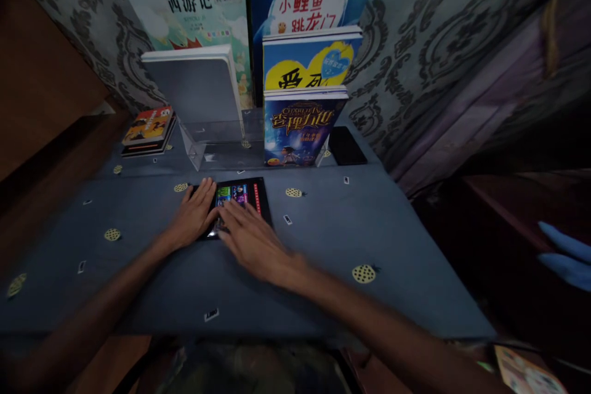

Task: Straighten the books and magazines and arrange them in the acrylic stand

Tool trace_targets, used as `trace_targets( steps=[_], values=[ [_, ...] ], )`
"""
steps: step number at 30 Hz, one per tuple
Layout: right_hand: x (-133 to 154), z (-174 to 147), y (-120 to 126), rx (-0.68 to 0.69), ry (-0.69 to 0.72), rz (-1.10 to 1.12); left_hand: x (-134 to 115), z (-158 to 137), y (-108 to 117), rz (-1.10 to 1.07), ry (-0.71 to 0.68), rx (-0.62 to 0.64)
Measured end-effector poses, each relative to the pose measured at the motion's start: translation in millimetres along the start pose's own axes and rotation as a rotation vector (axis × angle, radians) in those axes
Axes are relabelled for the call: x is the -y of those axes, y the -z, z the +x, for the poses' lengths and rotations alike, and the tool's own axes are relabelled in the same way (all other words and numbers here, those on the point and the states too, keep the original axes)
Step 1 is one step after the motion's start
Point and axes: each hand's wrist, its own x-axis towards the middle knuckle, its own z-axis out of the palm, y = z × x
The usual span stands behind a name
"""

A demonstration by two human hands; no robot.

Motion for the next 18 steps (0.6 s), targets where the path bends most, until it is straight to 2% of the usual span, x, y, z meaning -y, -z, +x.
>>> trace_targets(
  steps=[4, 7, 13, 18],
  values=[
    [6.4, 54.7, -21.9, 0.065, -0.043, 0.082, 5.0, -2.4, -2.6, 0.005, -0.065, 0.004],
    [-10.0, 66.0, -32.2, 0.062, -0.088, 0.044, 4.8, -2.0, -5.0, -0.008, -0.047, -0.044],
    [-60.8, 37.0, -19.4, -0.003, -0.185, -0.140, -0.9, 1.8, -3.0, -0.021, 0.000, -0.064],
    [-80.6, 8.3, -4.8, -0.052, -0.204, -0.163, -0.8, 2.9, 4.2, -0.024, -0.007, -0.035]
  ],
)
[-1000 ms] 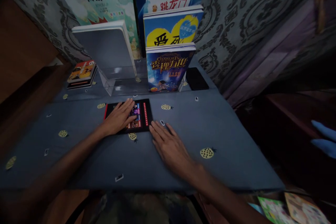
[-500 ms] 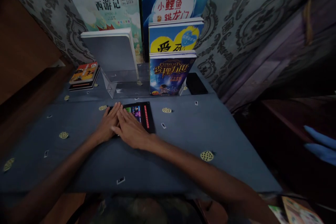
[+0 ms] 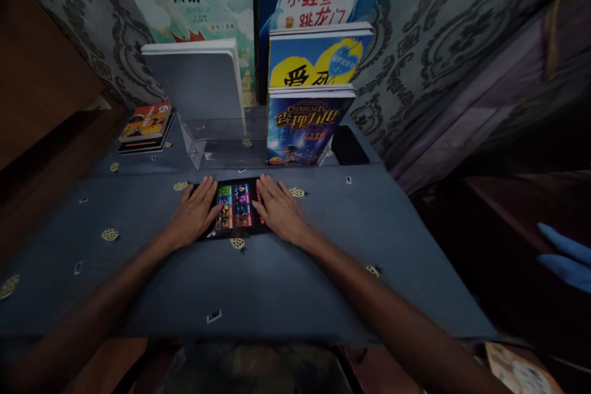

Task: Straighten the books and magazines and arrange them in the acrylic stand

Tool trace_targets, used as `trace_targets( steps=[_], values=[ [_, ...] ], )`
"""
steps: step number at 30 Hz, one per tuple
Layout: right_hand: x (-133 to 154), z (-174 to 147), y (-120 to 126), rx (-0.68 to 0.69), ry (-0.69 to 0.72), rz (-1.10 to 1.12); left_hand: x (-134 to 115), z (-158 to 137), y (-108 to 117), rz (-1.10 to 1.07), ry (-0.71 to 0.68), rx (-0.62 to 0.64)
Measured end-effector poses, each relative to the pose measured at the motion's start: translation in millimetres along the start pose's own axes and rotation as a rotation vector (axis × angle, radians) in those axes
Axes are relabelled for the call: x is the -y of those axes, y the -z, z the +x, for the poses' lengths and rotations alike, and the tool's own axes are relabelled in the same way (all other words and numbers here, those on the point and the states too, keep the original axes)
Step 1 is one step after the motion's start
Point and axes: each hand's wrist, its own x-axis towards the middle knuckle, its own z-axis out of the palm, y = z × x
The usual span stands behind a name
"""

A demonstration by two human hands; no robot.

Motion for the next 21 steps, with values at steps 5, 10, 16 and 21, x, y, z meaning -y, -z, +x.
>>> trace_targets(
  steps=[5, 10, 16, 21],
  values=[
    [-11.1, -31.1, 8.7, 0.029, 0.058, 0.095, -4.7, 3.2, 12.3, 0.082, 0.027, 0.092],
    [-20.6, -49.4, 14.9, 0.019, 0.054, 0.186, -17.0, 5.9, 37.3, 0.197, 0.045, 0.145],
    [-22.7, -37.5, 10.2, -0.252, -0.115, 0.115, -50.9, -9.2, 71.1, 0.263, 0.204, 0.382],
    [-19.0, -31.3, 10.8, -0.237, -0.064, 0.044, -67.6, -20.3, 67.4, 0.222, 0.153, 0.416]
  ],
)
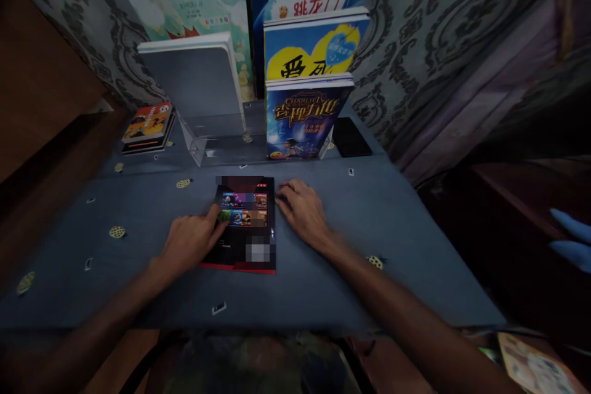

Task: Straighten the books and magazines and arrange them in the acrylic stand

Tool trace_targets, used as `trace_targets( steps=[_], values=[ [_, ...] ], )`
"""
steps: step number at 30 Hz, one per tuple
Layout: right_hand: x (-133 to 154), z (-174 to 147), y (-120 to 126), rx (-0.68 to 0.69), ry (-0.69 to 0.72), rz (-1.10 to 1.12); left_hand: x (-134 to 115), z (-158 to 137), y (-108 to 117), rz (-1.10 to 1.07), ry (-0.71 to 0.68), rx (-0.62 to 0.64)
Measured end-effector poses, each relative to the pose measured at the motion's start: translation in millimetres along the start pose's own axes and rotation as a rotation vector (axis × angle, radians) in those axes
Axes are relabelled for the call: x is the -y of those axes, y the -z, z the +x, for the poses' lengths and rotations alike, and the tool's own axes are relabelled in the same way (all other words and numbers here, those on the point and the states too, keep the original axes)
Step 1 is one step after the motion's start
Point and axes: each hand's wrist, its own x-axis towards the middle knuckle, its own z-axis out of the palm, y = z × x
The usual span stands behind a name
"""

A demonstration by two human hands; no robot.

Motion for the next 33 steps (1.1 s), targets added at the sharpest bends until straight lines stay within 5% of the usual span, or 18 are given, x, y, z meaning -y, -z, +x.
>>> trace_targets(
  steps=[4, 15, 33],
  values=[
    [5.3, 0.0, 3.2, -0.004, 0.060, 0.031, -0.6, -1.0, -2.0, 0.004, -0.005, -0.035],
    [11.8, -6.5, -1.5, -0.030, 0.089, -0.005, 6.3, 10.0, -32.0, -0.005, -0.221, -0.436],
    [13.7, -6.9, -0.3, 0.016, 0.098, -0.058, 7.3, 50.6, -12.1, -0.067, -0.163, -0.249]
  ],
)
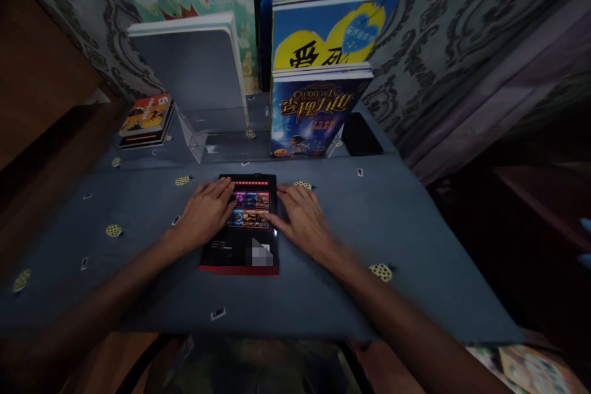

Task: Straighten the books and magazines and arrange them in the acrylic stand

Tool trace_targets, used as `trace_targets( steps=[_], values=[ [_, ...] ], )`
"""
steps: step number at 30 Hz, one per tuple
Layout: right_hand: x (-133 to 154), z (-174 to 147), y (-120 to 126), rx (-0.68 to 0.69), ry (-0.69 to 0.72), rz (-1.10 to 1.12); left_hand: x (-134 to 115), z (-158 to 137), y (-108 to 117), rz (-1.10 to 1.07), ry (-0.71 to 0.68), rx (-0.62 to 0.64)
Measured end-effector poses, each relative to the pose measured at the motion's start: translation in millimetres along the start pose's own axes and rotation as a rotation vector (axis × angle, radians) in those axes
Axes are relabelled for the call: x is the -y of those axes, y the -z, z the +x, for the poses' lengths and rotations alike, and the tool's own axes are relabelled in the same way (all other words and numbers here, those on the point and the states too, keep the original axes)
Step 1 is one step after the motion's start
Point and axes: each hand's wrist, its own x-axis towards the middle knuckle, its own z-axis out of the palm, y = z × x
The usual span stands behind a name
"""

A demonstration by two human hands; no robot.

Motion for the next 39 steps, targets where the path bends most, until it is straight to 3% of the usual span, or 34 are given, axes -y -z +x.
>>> trace_targets(
  steps=[13, 31, 39],
  values=[
    [3.5, -1.5, 0.0, -0.004, 0.011, -0.033, -30.9, -39.2, 0.7, 0.032, -0.140, 0.000],
    [3.9, -2.6, 2.8, 0.037, 0.022, -0.003, -39.6, 12.5, 2.1, -0.010, -0.111, 0.027],
    [5.1, -3.0, 5.1, 0.036, 0.028, -0.031, -49.4, -10.2, -0.3, 0.039, -0.177, 0.033]
  ],
)
